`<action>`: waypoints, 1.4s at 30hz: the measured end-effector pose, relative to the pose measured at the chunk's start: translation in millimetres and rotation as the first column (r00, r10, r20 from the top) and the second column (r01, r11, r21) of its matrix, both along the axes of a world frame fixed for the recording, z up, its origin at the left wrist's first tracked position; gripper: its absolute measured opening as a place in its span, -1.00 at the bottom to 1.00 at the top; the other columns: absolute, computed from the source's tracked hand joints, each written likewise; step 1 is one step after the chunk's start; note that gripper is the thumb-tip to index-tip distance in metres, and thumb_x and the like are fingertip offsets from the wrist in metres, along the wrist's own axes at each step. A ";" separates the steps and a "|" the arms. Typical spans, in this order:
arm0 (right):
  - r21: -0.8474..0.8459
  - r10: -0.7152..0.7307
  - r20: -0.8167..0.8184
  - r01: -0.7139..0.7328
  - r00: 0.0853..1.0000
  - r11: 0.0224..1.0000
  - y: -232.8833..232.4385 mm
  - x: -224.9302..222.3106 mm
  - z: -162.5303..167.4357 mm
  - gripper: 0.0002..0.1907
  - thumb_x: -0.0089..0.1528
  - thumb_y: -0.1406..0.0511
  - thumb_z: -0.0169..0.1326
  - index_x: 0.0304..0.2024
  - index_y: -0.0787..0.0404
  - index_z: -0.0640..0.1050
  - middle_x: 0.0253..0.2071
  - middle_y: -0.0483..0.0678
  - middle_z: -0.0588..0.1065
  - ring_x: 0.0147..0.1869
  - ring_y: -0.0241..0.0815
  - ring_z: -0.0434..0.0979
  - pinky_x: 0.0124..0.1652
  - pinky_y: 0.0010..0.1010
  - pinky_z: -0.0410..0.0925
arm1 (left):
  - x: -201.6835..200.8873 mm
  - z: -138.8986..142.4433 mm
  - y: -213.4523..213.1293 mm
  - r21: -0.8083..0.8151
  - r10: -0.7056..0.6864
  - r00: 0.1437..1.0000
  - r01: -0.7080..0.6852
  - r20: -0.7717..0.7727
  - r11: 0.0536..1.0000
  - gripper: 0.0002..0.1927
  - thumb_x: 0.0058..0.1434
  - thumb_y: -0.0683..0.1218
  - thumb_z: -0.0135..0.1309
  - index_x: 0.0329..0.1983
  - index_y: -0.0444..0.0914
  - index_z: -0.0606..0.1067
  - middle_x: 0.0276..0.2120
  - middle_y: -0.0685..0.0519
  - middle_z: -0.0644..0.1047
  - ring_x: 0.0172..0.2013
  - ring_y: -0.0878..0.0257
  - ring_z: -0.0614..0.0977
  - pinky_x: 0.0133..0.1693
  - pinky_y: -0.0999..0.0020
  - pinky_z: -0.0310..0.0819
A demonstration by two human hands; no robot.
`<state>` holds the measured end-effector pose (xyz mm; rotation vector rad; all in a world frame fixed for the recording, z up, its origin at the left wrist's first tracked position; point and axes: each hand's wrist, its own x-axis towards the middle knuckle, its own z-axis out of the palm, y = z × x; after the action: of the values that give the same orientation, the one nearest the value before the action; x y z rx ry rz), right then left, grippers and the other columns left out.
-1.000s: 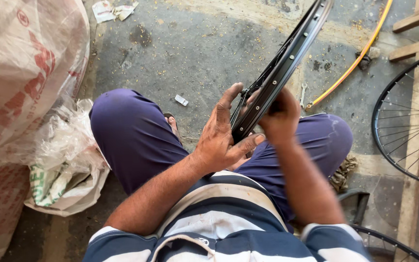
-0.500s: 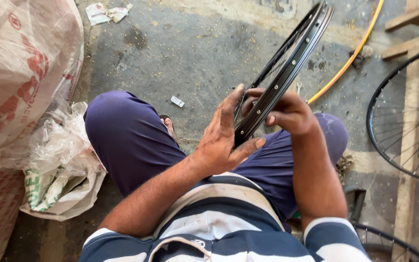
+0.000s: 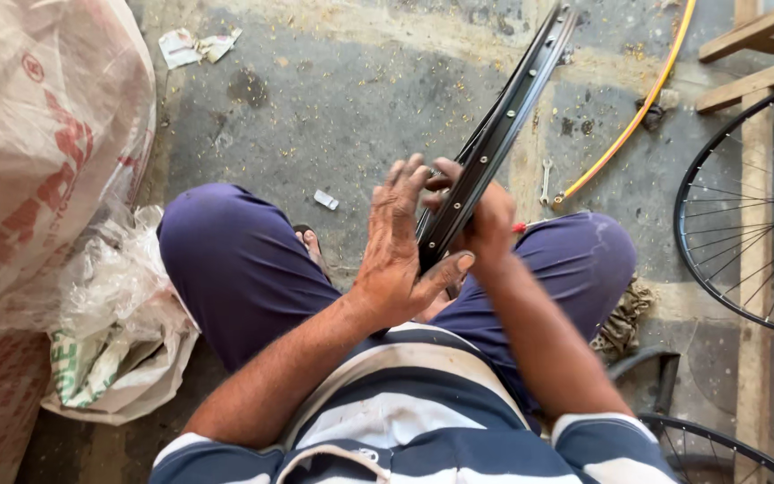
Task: The person sits on the floor holding a bicycle wheel across their lap and works on the hub and rim area by hand, turning a small component at the hub and repositioning the wheel repeatedly while checking the rim. The person continues manipulating the wheel hub throughout the episode.
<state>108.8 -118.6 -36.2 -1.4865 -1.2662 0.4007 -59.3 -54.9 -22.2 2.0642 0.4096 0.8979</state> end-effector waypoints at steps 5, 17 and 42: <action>-0.133 0.017 -0.353 -0.068 0.935 0.989 9.7 0.1 7.5 -0.60 0.25 0.50 0.17 0.16 0.34 0.54 -0.01 -0.02 0.57 -0.01 -0.25 0.60 -0.05 -0.40 0.51 | -4.5 -2.2 4.6 -0.110 -0.011 1.000 0.011 0.000 0.994 0.06 0.34 0.23 0.17 0.60 -0.34 -0.13 0.55 -0.36 0.04 0.56 -0.29 0.10 0.54 -0.07 -0.03; 0.174 -0.236 0.063 0.222 0.970 0.959 -2.7 -12.2 -16.1 -0.64 0.13 0.45 0.44 -0.20 0.28 0.47 -0.12 -0.05 0.60 -0.06 -0.32 0.63 -0.07 -0.47 0.51 | -12.7 -0.2 6.8 -0.261 -0.040 0.999 0.030 -0.031 0.965 0.04 0.36 0.27 0.12 0.60 -0.35 -0.11 0.50 -0.35 0.14 0.51 -0.20 0.26 0.49 -0.01 0.12; 0.129 0.130 -0.786 -0.045 0.604 0.991 -10.2 13.0 -25.4 -0.77 0.38 0.40 0.16 0.04 0.46 0.61 -0.05 0.13 0.58 0.00 -0.17 0.59 0.03 -0.36 0.44 | 5.2 19.2 13.5 -0.114 -0.093 0.995 0.090 -0.024 0.989 0.10 0.26 0.06 0.30 0.59 -0.39 -0.14 0.52 -0.29 0.16 0.51 -0.16 0.25 0.50 0.04 0.08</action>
<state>121.7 -128.9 -61.7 -0.9491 -0.6039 0.9398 -54.0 -41.4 -3.0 1.9782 0.3699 0.7733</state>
